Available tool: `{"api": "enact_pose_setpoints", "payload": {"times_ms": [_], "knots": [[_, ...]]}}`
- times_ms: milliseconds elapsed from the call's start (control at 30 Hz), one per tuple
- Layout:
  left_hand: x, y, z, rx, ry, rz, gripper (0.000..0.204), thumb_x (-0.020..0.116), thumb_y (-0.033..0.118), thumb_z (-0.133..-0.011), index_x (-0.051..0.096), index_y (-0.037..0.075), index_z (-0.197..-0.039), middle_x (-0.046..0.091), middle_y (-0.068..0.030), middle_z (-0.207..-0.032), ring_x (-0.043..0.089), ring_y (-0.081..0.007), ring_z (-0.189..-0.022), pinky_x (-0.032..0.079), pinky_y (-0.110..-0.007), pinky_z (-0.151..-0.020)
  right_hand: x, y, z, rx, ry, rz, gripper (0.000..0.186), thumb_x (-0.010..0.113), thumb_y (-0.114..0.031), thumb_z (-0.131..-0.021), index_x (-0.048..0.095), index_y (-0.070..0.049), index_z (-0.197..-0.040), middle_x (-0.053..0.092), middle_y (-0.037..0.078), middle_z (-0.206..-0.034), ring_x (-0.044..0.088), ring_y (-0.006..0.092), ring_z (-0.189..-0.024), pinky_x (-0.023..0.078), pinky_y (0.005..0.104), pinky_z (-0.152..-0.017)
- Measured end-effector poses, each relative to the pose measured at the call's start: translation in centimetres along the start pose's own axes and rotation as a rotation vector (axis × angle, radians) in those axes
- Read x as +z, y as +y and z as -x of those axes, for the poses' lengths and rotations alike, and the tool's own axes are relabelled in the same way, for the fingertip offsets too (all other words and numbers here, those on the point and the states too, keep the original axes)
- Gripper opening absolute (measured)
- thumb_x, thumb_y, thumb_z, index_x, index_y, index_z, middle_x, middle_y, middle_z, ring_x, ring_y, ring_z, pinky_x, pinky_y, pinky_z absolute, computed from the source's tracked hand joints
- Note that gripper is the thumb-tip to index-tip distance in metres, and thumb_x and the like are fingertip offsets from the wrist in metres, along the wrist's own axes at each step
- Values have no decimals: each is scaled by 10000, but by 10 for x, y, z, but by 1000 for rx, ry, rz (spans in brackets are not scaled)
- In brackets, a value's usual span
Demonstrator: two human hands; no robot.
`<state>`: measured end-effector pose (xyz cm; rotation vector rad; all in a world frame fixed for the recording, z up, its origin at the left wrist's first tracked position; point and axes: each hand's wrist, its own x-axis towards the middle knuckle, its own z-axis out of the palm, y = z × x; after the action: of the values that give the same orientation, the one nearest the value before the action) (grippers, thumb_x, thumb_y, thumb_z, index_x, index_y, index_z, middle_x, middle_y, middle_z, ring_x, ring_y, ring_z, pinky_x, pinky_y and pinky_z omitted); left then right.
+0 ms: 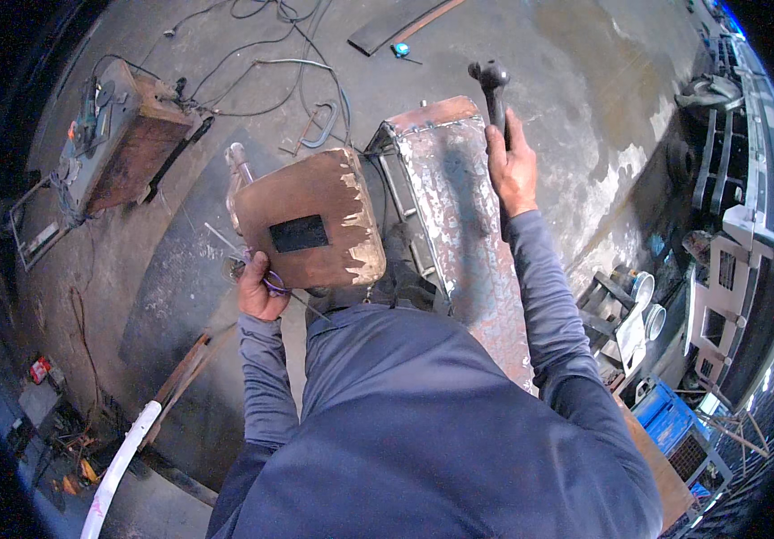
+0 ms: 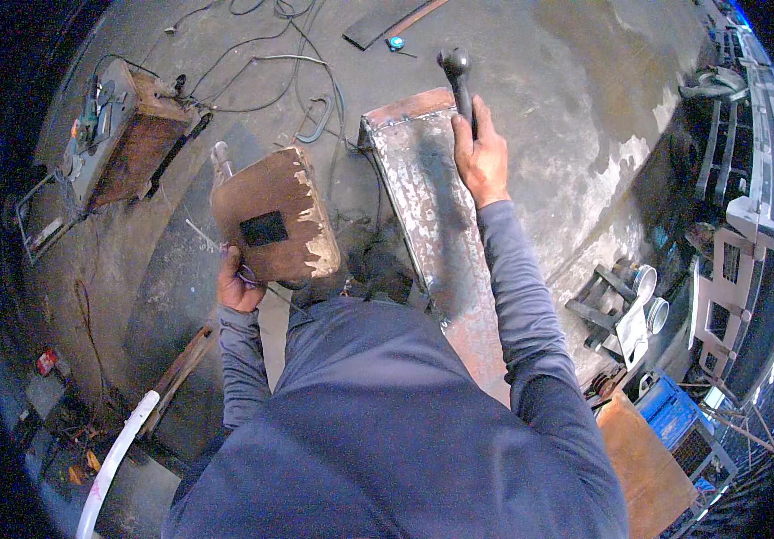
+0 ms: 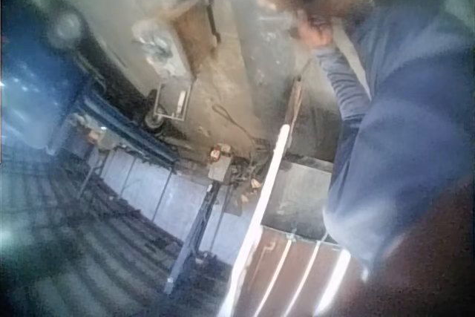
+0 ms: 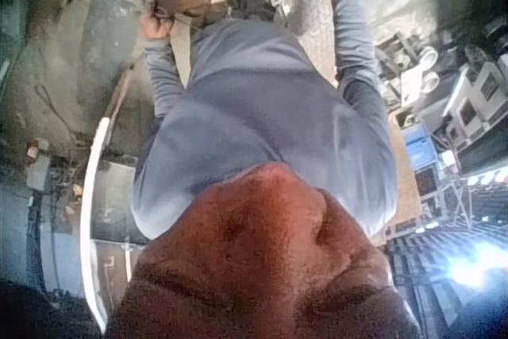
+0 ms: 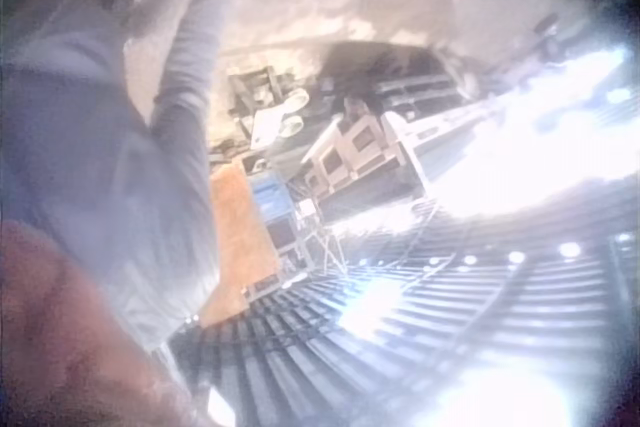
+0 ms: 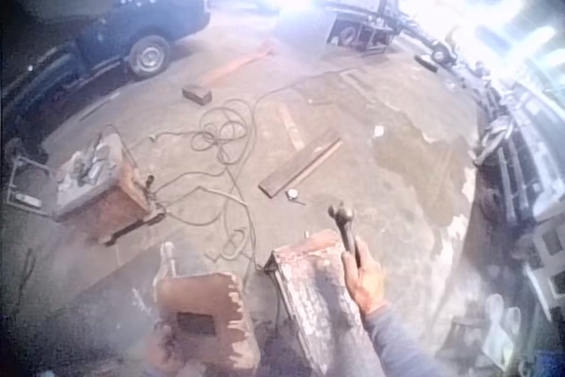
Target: The person measures and marks a metal bar, then uses an angle grinder to cut it, producing sparks. Afterward, the person welds the cut bar onto a metal frame using a welding torch and a protective mask, then chisels the weld with a hammer.
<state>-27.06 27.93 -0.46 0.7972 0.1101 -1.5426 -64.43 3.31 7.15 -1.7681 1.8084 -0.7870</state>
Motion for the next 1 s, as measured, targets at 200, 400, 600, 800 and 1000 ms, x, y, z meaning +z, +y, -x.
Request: {"api": "enact_pose_setpoints", "payload": {"times_ms": [200, 400, 600, 800, 1000], "knots": [[5, -4, -2, -25, -14, 28, 487, 699, 187, -921, 529, 60, -1359, 613, -100, -1332, 599, -294, -1213, 466, -465, -1074, 7, 37, -8, 157, -157, -9, 567, 558, -387, -957, 507, -21, -1387, 630, 288, -1226, 588, 435, -1191, 462, 443, -1006], [2, -3, -3, -69, 4, 17, 502, 694, 202, -926, 516, 54, -1372, 597, -102, -1355, 588, -297, -1228, 458, -465, -1082, 2, 37, 4, 142, -33, -3, 566, 565, -383, -961, 516, -6, -1381, 638, 289, -1207, 635, 426, -1122, 505, 438, -937], [10, -5, -5, -32, 2, -10, 512, 694, 223, -928, 512, 49, -1374, 602, -109, -1346, 586, -297, -1230, 466, -466, -1073, -6, 35, -4, 209, -124, -31, 525, 586, -365, -957, 532, -47, -1371, 638, 283, -1212, 635, 412, -1134, 505, 432, -942], [8, -5, -10, -65, -9, -6, 501, 691, 215, -929, 515, 53, -1369, 600, -108, -1348, 594, -300, -1218, 472, -478, -1063, 14, 51, 23, 73, -159, -2, 516, 614, -359, -945, 535, -79, -1371, 659, 297, -1114, 636, 455, -1074, 513, 466, -901], [12, -2, -4, -50, -15, -22, 508, 703, 232, -919, 522, 69, -1365, 603, -101, -1347, 601, -306, -1210, 479, -480, -1051, 16, 29, 19, 91, -149, -43, 507, 615, -379, -930, 564, -106, -1354, 670, 281, -1092, 644, 449, -1057, 510, 465, -894]]}}
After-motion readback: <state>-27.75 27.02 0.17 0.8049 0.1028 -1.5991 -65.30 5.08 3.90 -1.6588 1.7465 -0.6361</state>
